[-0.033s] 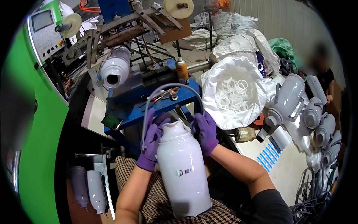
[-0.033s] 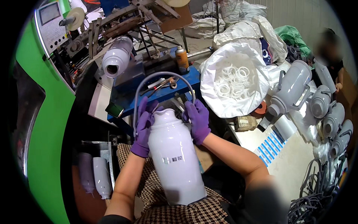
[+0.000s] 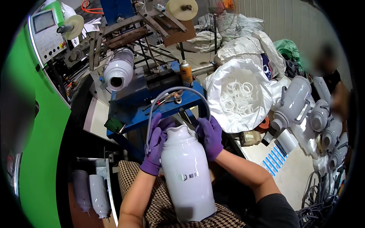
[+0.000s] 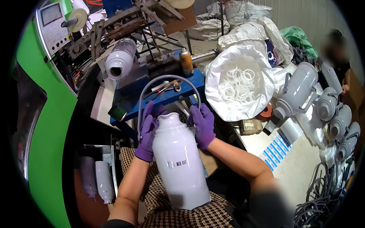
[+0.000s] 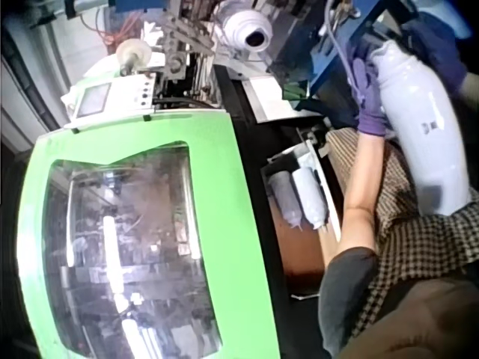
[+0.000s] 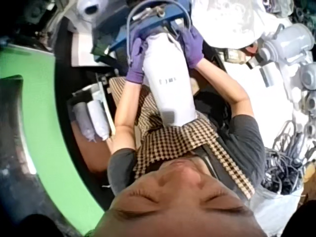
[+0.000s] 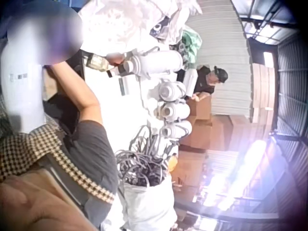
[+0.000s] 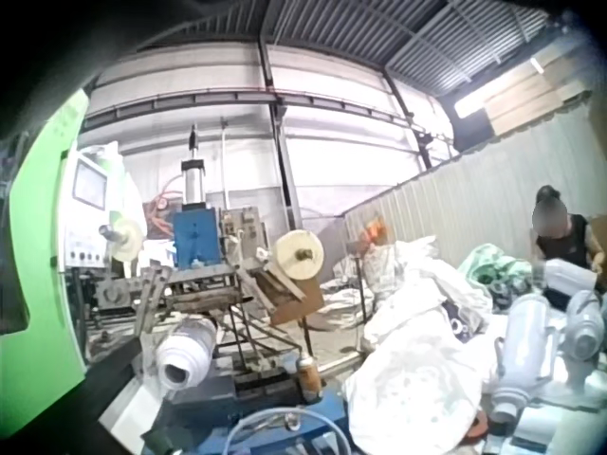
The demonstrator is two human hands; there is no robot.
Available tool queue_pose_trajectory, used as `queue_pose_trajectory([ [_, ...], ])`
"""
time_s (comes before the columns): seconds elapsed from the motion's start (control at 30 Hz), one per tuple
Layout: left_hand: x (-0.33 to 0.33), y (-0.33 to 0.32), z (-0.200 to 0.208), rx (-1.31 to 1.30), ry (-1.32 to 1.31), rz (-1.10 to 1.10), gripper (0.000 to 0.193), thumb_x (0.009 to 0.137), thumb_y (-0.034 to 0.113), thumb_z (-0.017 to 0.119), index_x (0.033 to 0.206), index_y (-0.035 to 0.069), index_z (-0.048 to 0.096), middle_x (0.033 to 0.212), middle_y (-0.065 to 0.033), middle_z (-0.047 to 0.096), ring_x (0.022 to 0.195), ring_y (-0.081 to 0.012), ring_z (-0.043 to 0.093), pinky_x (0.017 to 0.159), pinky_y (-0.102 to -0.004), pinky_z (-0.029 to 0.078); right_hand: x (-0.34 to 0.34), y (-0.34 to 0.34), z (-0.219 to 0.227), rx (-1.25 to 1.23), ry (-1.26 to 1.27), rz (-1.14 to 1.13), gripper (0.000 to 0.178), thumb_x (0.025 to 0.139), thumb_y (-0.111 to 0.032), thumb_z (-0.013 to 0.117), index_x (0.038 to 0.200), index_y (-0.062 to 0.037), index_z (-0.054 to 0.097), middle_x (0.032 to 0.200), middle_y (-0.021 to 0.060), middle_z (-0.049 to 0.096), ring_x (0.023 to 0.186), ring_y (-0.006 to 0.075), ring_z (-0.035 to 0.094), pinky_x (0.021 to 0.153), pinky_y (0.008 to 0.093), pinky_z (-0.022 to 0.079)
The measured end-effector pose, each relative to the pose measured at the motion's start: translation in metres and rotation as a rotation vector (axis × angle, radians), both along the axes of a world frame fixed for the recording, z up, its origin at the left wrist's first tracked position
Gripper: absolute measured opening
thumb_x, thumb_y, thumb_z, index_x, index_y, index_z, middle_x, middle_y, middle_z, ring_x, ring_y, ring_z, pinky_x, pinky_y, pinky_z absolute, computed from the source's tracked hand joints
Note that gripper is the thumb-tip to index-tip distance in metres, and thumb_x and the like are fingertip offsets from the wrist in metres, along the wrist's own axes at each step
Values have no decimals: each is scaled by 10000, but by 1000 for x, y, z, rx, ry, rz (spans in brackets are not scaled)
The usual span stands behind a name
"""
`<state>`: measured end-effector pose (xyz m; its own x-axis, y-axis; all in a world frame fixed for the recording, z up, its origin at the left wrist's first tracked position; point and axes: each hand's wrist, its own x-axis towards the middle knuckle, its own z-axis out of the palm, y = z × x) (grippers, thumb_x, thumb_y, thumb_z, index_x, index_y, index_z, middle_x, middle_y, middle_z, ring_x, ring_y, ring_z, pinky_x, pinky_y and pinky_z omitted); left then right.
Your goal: The person assembles white plastic containers by inserting a metal handle into the top rim and attaching a black wire loop. They repeatedly pick up containers, insert the handle, and attach the wire loop before placing the finished units on a nearby table.
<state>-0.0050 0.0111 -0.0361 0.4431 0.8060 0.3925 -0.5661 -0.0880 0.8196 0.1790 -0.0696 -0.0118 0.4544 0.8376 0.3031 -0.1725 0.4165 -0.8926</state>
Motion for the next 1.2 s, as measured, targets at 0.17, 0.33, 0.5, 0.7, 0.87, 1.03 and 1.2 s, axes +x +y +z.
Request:
queue_pose_trajectory([
  [0.17,10,-9,6,-108,73,-55,379,1056,119,458,1413,-7,466,1279,-120,609,1156,-206,608,1070,-332,471,9,-11,25,941,-1001,81,297,763,-421,746,775,-159,606,702,-9,618,791,227,633,1000,519,444],
  [0.33,-3,3,-10,53,119,58,442,1064,299,484,1401,14,485,1252,-147,637,1176,-254,615,1072,-380,487,1,6,5,296,-323,107,231,814,-238,712,970,-79,653,896,30,655,866,192,634,1028,438,472],
  [0.5,14,18,-54,-460,-635,-331,588,1080,516,377,1378,52,581,1155,-156,707,1111,-337,640,1131,-510,433,46,30,-73,62,273,700,420,1027,-269,502,1350,-15,586,1277,115,650,1209,209,602,1074,343,440],
  [0.7,-7,19,-35,137,-5,40,664,1051,519,437,1503,33,454,1311,-181,656,1224,-266,624,1080,-387,471,51,26,-74,134,438,760,566,1006,-463,508,1316,4,589,1246,147,669,1146,258,636,1036,396,483],
  [0.87,7,-27,26,288,205,-44,620,1061,450,465,1500,14,444,1390,-167,580,1295,-255,546,1164,-383,371,50,24,-77,98,452,789,656,978,-598,496,1284,-28,604,1259,149,665,1159,276,629,1029,417,487],
  [1.03,2,-17,25,-47,91,-2,271,1038,225,533,1183,10,610,1212,-139,647,1130,-232,608,1070,-363,441,37,18,-62,70,653,874,824,934,-765,448,1284,-38,613,1276,190,665,1180,336,626,1042,467,488],
  [1.2,0,-36,68,820,473,378,186,1008,236,568,1039,73,654,1105,-91,688,1050,-251,641,1071,-473,437,36,23,-62,55,809,942,900,910,-831,382,1266,-38,616,1304,238,640,1214,378,604,1080,514,456],
])
